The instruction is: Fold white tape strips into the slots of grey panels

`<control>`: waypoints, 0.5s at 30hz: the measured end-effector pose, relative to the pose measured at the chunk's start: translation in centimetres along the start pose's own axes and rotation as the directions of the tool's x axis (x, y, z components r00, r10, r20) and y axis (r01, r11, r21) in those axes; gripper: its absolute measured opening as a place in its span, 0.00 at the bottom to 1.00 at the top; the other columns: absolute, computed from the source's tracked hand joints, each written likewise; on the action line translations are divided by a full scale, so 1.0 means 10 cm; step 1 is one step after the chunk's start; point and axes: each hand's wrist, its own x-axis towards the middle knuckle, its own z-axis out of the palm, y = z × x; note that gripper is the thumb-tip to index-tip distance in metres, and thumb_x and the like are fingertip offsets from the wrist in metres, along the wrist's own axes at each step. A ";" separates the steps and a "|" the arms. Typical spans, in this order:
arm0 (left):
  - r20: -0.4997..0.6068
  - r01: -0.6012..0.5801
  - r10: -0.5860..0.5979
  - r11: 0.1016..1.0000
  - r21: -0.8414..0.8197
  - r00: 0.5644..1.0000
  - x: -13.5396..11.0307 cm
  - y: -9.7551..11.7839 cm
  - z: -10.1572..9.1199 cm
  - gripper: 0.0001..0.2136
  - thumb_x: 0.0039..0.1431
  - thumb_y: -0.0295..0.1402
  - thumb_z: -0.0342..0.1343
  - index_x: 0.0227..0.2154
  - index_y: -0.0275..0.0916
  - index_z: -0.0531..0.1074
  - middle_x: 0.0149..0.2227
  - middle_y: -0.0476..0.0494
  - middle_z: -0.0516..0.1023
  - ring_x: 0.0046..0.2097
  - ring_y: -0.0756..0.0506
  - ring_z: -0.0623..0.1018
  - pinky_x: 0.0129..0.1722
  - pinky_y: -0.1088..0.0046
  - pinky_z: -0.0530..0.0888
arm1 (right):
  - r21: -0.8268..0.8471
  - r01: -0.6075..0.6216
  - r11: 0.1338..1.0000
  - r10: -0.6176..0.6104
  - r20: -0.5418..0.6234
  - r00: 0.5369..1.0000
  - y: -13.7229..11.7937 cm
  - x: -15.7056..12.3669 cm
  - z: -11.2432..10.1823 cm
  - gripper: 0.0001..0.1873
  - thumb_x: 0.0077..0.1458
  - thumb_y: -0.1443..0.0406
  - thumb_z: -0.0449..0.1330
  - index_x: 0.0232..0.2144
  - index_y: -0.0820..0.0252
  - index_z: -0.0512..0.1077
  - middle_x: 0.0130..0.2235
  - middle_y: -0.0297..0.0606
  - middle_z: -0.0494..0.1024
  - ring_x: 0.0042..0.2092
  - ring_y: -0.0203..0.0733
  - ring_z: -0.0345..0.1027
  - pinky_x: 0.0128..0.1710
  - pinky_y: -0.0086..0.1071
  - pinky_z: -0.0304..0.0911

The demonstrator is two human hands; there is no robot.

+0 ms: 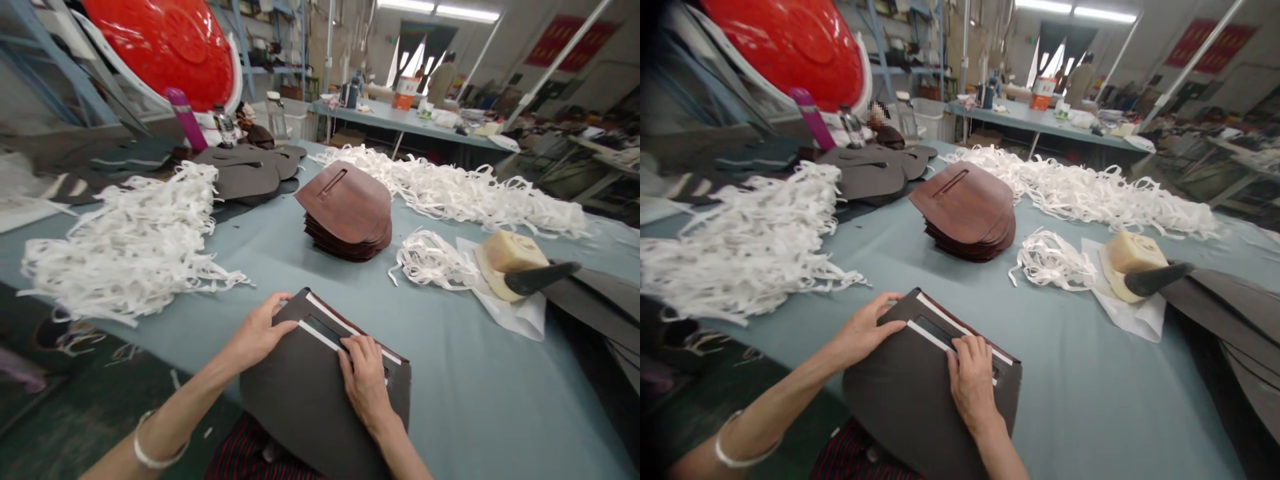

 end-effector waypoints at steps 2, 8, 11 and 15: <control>0.010 -0.025 0.026 0.998 -0.064 1.000 0.07 0.08 -0.13 0.21 0.54 0.37 0.54 0.51 0.42 0.61 0.40 0.45 0.77 0.35 0.44 0.77 0.34 0.68 0.72 | 0.006 -0.001 1.000 0.001 -0.014 1.000 0.05 -0.02 -0.05 0.07 0.62 0.66 0.50 0.40 0.61 0.67 0.36 0.39 0.71 0.39 0.43 0.60 0.41 0.38 0.54; -0.208 -0.219 0.346 0.858 0.464 0.915 0.23 -0.19 -0.13 0.18 0.51 0.34 0.58 0.46 0.41 0.65 0.44 0.43 0.71 0.47 0.40 0.70 0.47 0.59 0.66 | -0.101 -0.015 0.995 0.011 -0.033 0.999 0.15 -0.04 -0.02 0.10 0.62 0.66 0.50 0.29 0.58 0.67 0.29 0.36 0.68 0.35 0.41 0.61 0.37 0.35 0.53; -0.145 -0.279 0.397 0.819 0.501 0.906 0.15 -0.39 0.10 0.11 0.56 0.34 0.55 0.42 0.42 0.66 0.44 0.44 0.70 0.48 0.42 0.69 0.48 0.60 0.65 | -0.160 -0.017 0.987 0.009 -0.048 0.999 0.08 0.06 0.12 0.09 0.62 0.66 0.51 0.29 0.58 0.68 0.29 0.37 0.68 0.35 0.43 0.62 0.37 0.36 0.53; -0.189 -0.288 0.431 0.813 0.507 0.882 0.05 -0.45 0.25 0.09 0.59 0.33 0.52 0.42 0.41 0.65 0.44 0.44 0.70 0.48 0.43 0.68 0.49 0.61 0.65 | -0.162 -0.002 0.987 -0.001 -0.019 1.000 -0.14 0.37 0.38 0.09 0.60 0.70 0.50 0.34 0.59 0.70 0.33 0.40 0.70 0.37 0.44 0.62 0.38 0.36 0.56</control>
